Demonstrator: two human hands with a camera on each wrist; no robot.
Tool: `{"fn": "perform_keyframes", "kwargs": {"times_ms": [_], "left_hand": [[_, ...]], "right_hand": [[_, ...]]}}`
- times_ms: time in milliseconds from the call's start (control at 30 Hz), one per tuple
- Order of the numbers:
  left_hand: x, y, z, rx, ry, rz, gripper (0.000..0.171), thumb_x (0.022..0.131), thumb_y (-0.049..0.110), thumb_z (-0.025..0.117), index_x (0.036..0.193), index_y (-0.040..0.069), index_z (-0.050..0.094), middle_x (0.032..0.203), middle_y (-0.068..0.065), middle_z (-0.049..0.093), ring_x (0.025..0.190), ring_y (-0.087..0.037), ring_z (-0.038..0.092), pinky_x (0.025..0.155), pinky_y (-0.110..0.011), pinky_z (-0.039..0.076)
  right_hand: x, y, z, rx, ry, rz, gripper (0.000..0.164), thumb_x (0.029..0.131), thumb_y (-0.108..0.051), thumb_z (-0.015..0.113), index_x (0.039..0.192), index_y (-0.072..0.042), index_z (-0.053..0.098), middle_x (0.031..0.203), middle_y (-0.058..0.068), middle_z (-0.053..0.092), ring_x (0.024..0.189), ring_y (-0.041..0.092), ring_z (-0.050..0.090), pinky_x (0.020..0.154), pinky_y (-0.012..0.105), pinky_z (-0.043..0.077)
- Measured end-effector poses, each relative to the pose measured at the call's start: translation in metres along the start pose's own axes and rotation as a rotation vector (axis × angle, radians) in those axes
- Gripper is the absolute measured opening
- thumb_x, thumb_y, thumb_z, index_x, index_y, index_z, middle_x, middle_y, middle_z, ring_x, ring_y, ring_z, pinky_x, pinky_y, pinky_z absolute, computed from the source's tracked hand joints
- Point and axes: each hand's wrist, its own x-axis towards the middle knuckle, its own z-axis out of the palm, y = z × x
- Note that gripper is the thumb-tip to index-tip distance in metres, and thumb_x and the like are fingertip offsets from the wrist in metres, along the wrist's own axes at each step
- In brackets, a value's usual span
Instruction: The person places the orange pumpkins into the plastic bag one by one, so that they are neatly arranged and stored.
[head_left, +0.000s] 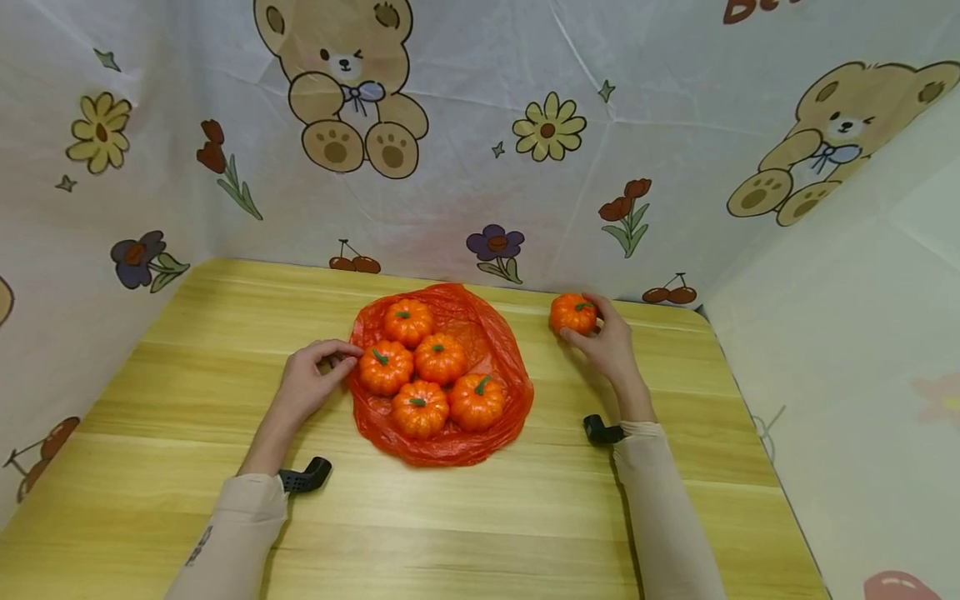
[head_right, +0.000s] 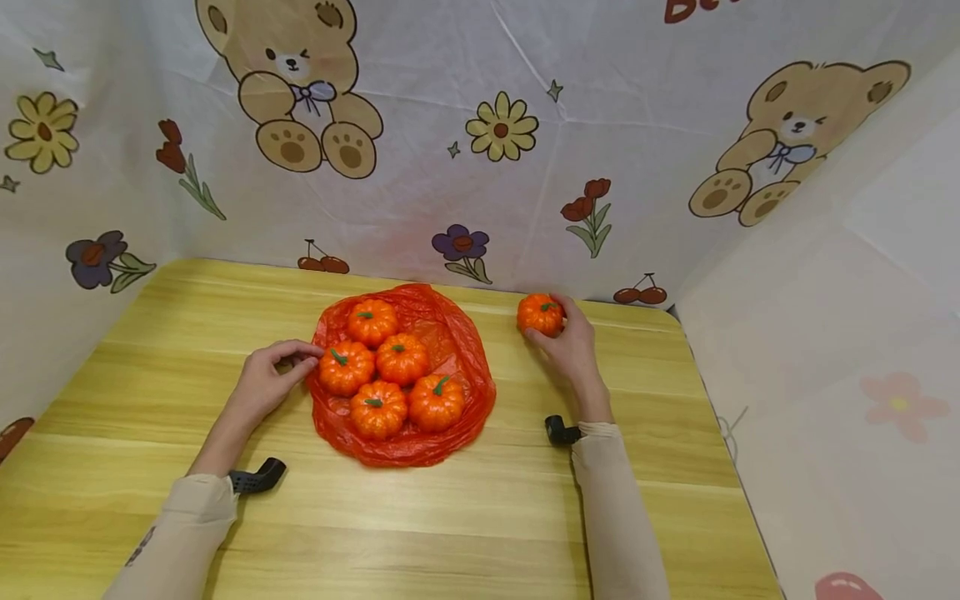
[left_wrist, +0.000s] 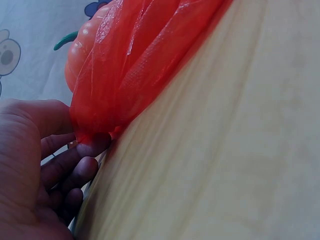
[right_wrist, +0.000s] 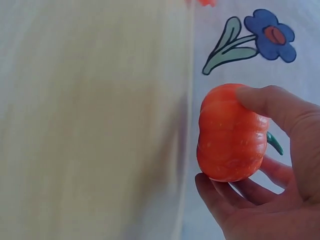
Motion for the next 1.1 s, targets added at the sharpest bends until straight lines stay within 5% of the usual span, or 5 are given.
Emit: {"fn": "perform_keyframes", "kwargs": {"times_ms": [1100], "left_hand": [[0.001, -0.001, 0.0, -0.015, 0.005, 0.004, 0.011, 0.1, 0.016, 0.074, 0.108, 0.01, 0.08, 0.099, -0.009, 0.073, 0.086, -0.012, 0.058, 0.074, -0.019, 0.046]], "right_hand": [[-0.006, -0.108, 0.034, 0.073, -0.073, -0.259, 0.075, 0.087, -0.022, 0.088, 0.151, -0.009, 0.052, 0.143, 0.012, 0.061, 0.13, 0.03, 0.059, 0.105, 0.054, 0.054]]}}
